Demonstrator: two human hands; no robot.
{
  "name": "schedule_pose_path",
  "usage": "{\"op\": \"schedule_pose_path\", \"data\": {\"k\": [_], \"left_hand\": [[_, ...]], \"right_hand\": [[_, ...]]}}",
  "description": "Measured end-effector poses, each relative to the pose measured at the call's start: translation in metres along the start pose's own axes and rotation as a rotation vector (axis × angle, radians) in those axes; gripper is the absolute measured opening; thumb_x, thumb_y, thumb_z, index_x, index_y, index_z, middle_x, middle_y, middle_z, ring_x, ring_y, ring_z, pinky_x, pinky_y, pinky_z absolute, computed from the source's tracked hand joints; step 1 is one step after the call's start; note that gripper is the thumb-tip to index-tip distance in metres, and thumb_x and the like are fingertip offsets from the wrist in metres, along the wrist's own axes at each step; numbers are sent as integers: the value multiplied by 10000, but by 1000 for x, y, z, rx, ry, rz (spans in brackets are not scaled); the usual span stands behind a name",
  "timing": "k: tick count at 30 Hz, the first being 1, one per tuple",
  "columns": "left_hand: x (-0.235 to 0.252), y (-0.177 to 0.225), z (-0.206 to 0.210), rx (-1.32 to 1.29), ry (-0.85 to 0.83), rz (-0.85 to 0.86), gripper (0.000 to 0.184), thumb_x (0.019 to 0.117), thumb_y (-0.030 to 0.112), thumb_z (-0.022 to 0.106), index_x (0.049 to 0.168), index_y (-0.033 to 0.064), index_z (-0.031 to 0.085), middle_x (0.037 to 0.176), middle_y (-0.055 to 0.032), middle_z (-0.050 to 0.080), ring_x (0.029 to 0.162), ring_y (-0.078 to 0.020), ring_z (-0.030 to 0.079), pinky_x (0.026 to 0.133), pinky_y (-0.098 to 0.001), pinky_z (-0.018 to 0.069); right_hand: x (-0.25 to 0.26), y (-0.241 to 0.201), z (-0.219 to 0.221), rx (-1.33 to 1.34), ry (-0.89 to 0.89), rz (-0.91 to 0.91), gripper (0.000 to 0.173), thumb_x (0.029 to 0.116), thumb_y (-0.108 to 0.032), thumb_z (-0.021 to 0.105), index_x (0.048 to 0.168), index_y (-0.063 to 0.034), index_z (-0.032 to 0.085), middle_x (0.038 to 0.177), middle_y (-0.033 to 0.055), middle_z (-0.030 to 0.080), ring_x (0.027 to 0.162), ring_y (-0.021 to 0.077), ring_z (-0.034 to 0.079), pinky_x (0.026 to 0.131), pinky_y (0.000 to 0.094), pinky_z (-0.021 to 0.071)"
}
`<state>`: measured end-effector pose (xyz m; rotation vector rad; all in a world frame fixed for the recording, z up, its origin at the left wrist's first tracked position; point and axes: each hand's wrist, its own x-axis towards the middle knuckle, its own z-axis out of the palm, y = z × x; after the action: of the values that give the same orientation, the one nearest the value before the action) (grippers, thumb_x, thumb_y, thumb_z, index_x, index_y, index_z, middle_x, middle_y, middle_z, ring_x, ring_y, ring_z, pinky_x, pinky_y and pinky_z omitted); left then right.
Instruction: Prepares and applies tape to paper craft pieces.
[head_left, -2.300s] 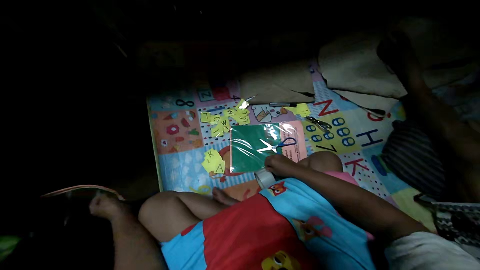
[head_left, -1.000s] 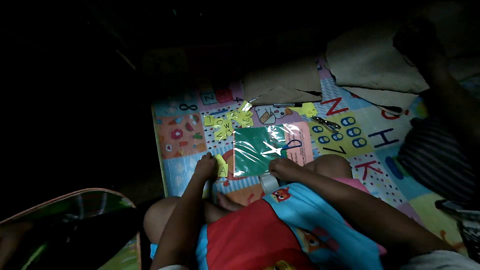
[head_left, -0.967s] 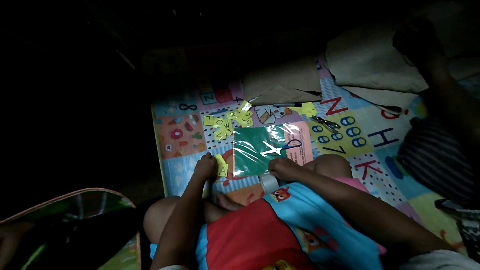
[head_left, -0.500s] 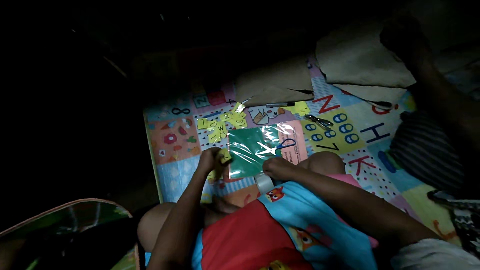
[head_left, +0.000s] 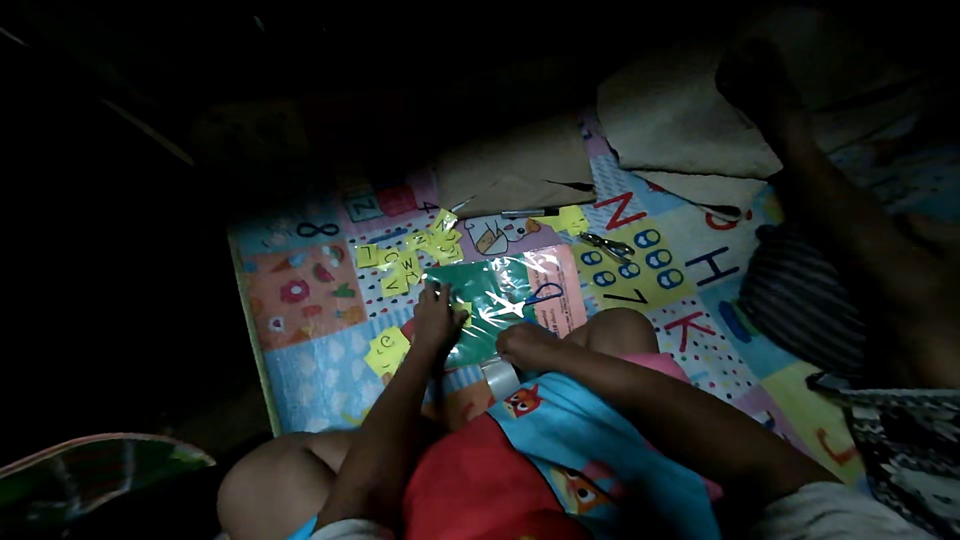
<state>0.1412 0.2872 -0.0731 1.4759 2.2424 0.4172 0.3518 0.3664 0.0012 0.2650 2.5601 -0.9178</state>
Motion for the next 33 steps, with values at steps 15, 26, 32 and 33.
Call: {"op": "schedule_pose_path", "data": {"k": [15, 26, 32, 33], "left_hand": [[-37, -20, 26, 196, -153, -120, 966, 973, 644, 528, 1636, 43, 163, 1722, -120, 67, 1588, -313, 41, 1186, -704, 56], [-18, -20, 10, 217, -187, -108, 998, 948, 638, 590, 1632, 36, 183, 1718, -133, 88, 1585, -333, 53, 1172, -738, 58], [-18, -17, 7, 253, -194, -106, 984, 954, 614, 600, 1624, 17, 196, 1711, -157, 105, 1580, -355, 79, 1173, -733, 60], [-18, -16, 7, 267, -203, -114, 988, 953, 616, 599, 1625, 17, 192, 1712, -156, 104, 1581, -351, 76, 1174, -731, 54]], "right_hand": [[-18, -30, -9, -106, 12, -28, 234, 1014, 26, 504, 1181, 128, 630, 1282, 291, 598, 1194, 475, 582, 1001, 618, 443], [-38, -46, -26, -125, 51, -27, 225, 993, 76, 497, 1163, 144, 629, 1277, 304, 598, 1191, 477, 585, 1004, 604, 450], [-49, -68, -36, -105, 15, 21, 255, 1000, 93, 485, 1213, 151, 612, 1334, 303, 572, 1225, 475, 570, 1029, 600, 442], [-51, -72, -36, -104, 14, 21, 252, 994, 98, 491, 1210, 152, 610, 1330, 302, 571, 1215, 475, 574, 1019, 596, 449]]}}
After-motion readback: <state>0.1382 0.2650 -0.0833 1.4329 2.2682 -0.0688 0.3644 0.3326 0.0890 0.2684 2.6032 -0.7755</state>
